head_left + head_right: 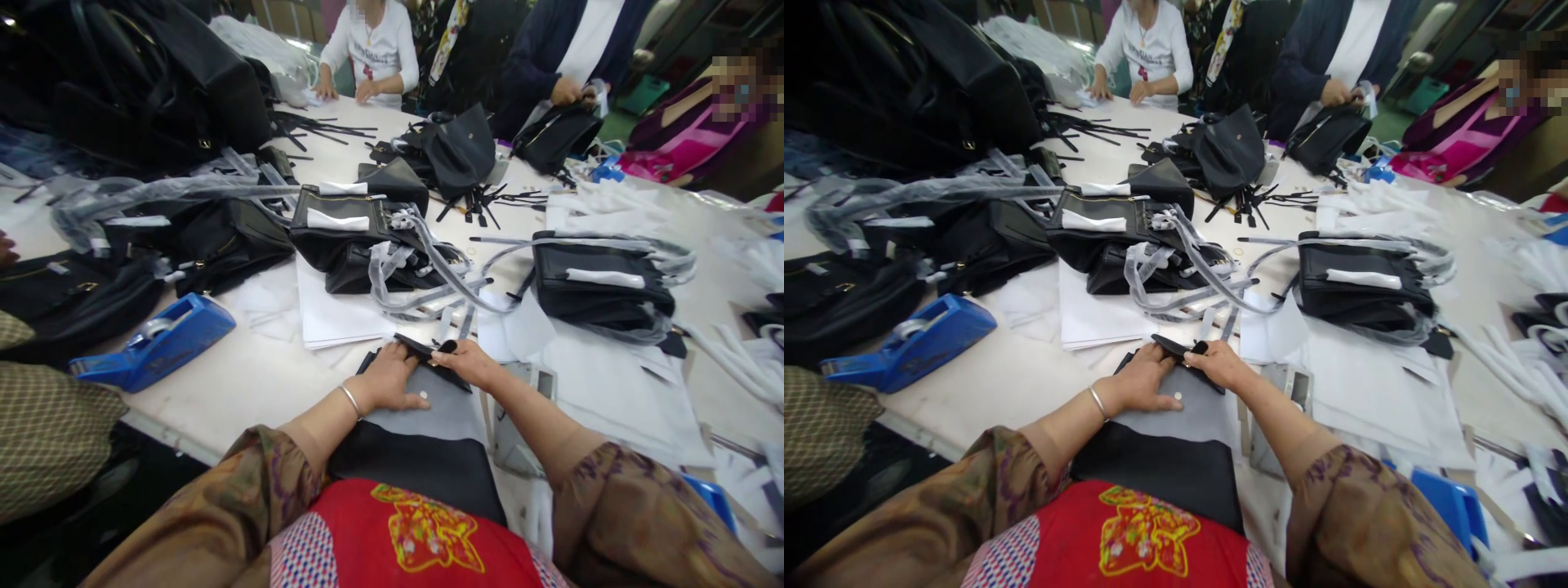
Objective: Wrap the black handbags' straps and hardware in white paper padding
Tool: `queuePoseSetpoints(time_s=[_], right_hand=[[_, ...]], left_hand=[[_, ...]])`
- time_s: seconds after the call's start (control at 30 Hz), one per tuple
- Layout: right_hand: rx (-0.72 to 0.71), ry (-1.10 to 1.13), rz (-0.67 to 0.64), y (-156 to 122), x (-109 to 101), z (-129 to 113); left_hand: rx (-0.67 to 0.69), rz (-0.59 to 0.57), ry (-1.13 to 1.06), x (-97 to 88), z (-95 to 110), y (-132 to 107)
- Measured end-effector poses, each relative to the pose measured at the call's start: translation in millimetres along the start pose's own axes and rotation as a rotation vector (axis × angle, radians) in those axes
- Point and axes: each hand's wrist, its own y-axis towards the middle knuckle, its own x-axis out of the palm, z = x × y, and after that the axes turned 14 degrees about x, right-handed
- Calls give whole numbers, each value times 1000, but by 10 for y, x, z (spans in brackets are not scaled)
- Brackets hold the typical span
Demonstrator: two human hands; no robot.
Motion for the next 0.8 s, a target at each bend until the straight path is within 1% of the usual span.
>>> queuePoseSetpoints(time_s=[0.07,0.13,0.17,0.2,0.27,0.33,0.37,0.43,0.53,0.6,0.67,0.8], right_hand=[[37,37,-14,-33,69,89],[35,8,-29,-86,138,132],[25,-24,-32,-120,172,138],[15,-63,-28,-157,205,134],[-4,-143,-2,-234,265,104],[-5,-212,39,-307,316,54],[-1,-235,56,-338,338,28],[7,-257,75,-390,380,-13],[-8,-264,74,-451,459,-23],[-42,-273,75,-494,531,1],[-81,-293,90,-549,610,33],[-175,-410,134,-696,744,65]], left_hand=[[43,48,-92,-35,-45,-60],[26,130,-124,-45,-56,-161],[-24,180,-115,-39,-41,-225],[-109,233,-95,-27,-13,-294],[-331,307,-61,3,70,-434],[-517,298,-64,23,160,-556],[-575,271,-73,28,195,-604],[-638,220,-89,30,235,-672],[-741,200,-157,34,227,-727],[-791,189,-260,44,206,-751],[-805,188,-343,55,193,-772],[-813,210,-388,70,208,-798]])
